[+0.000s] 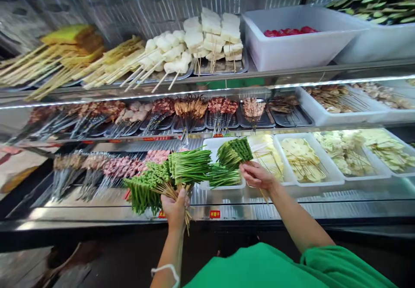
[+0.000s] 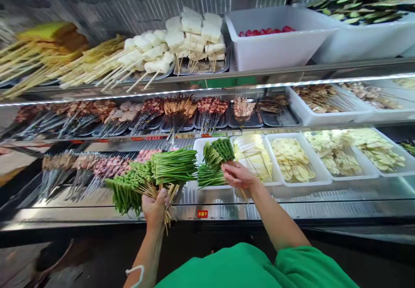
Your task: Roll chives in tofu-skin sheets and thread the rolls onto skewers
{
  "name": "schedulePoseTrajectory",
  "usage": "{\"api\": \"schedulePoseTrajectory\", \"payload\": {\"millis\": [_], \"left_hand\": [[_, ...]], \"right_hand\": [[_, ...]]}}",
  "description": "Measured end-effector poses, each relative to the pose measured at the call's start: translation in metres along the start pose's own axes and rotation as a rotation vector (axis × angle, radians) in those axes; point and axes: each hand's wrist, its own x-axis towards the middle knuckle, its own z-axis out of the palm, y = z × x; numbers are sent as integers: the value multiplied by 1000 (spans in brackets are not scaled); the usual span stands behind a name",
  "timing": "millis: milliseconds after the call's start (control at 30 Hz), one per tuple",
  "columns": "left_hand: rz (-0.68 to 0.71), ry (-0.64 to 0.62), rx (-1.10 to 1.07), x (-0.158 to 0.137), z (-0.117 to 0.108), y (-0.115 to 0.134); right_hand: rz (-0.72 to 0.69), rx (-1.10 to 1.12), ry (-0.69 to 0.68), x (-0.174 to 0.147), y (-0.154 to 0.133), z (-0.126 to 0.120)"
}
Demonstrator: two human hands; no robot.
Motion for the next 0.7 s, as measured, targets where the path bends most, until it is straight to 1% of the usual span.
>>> {"api": "schedulePoseTrajectory", "payload": {"millis": [67, 167, 233, 300, 400, 533, 600, 667, 700], "left_hand": [[-8, -11, -15, 1, 2, 0], [-26, -4, -28, 1, 4, -2], [-38, 5, -30, 1, 6, -4], [-47, -4, -39, 0, 8, -4], [-47, -35, -66, 0, 9, -3], [-42, -43, -63, 3, 6, -3], [-40, -24, -52, 4, 3, -3], [-38, -15, -46, 4, 0, -3], [-36, -17, -45, 4, -2, -4]], "right_hand": [[-26, 28, 43, -20, -3, -6], [-22, -13, 122, -43, -9, -13], [-28, -48, 173, -51, -13, -11], [-73, -63, 243, -50, -15, -6], [-148, -114, 399, -36, -5, 3], [-203, -290, 689, -5, 32, 6], [-218, -444, 817, 13, 52, 6], [-191, -645, 885, 30, 68, 6], [-151, -768, 901, 39, 73, 7]]}}
